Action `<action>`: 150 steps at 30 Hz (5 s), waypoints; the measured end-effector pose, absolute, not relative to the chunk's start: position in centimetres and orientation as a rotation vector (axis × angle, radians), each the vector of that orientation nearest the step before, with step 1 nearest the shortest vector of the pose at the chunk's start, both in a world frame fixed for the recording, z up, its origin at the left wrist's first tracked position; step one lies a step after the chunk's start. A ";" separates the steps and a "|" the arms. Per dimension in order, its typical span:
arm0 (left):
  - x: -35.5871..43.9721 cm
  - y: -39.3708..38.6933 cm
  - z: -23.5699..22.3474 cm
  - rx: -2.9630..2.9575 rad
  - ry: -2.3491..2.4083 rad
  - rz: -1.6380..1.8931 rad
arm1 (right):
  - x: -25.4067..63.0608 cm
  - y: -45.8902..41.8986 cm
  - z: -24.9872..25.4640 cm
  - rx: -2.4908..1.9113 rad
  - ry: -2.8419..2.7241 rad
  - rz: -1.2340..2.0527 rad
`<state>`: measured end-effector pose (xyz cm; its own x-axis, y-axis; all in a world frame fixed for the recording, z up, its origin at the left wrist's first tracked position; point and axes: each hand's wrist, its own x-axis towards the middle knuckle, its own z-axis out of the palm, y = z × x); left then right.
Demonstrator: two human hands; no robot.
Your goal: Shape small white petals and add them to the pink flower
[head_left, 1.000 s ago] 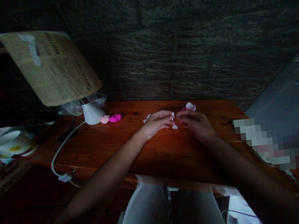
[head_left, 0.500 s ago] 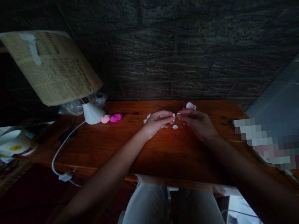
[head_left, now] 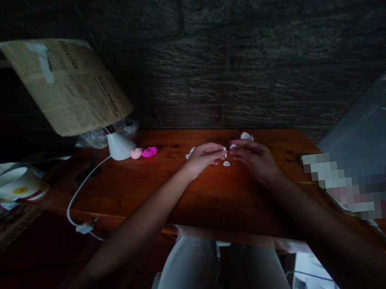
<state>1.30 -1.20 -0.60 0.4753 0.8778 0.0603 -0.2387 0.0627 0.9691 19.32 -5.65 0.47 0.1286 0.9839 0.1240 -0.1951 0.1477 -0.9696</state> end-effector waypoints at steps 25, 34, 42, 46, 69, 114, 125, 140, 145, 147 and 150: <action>1.4 -1.2 -0.6 1.257 0.713 0.969 | 19.4 -5.6 0.7 -1.131 -1.074 1.037; 1.4 -1.0 -0.7 1.280 0.717 0.954 | 19.3 -5.2 0.4 -1.074 -1.058 1.068; 1.5 -1.0 -0.9 1.287 0.733 0.968 | 19.2 -5.6 0.7 -1.131 -1.069 1.057; 1.4 -1.0 -0.8 1.295 0.723 0.965 | 19.2 -5.6 0.5 -1.133 -1.060 1.086; 1.3 -0.9 -1.0 1.296 0.721 0.960 | 19.4 -5.6 0.2 -1.062 -1.047 1.218; 1.5 -1.4 -0.6 1.398 0.759 1.028 | 19.5 -5.5 0.2 -1.152 -1.096 1.046; 1.6 -1.0 -1.1 1.398 0.753 1.031 | 19.3 -5.3 -0.1 -1.185 -1.172 0.949; 1.6 -1.1 -1.0 1.422 0.736 1.057 | 19.4 -5.5 0.1 -1.160 -1.241 0.949; 1.6 -1.1 -1.1 1.435 0.750 1.063 | 19.5 -5.3 -0.1 -1.167 -1.230 0.935; 1.6 -1.1 -1.2 1.439 0.756 1.065 | 19.5 -5.3 -0.1 -1.168 -1.237 0.934; 1.6 -1.0 -1.2 1.450 0.756 1.059 | 19.5 -5.3 -0.1 -1.177 -1.224 0.952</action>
<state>1.56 -1.02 -1.23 0.3896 0.9007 0.1925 -0.1099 -0.1621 0.9806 19.52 -5.32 -0.09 0.1330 0.9745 0.1807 0.0650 0.1734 -0.9827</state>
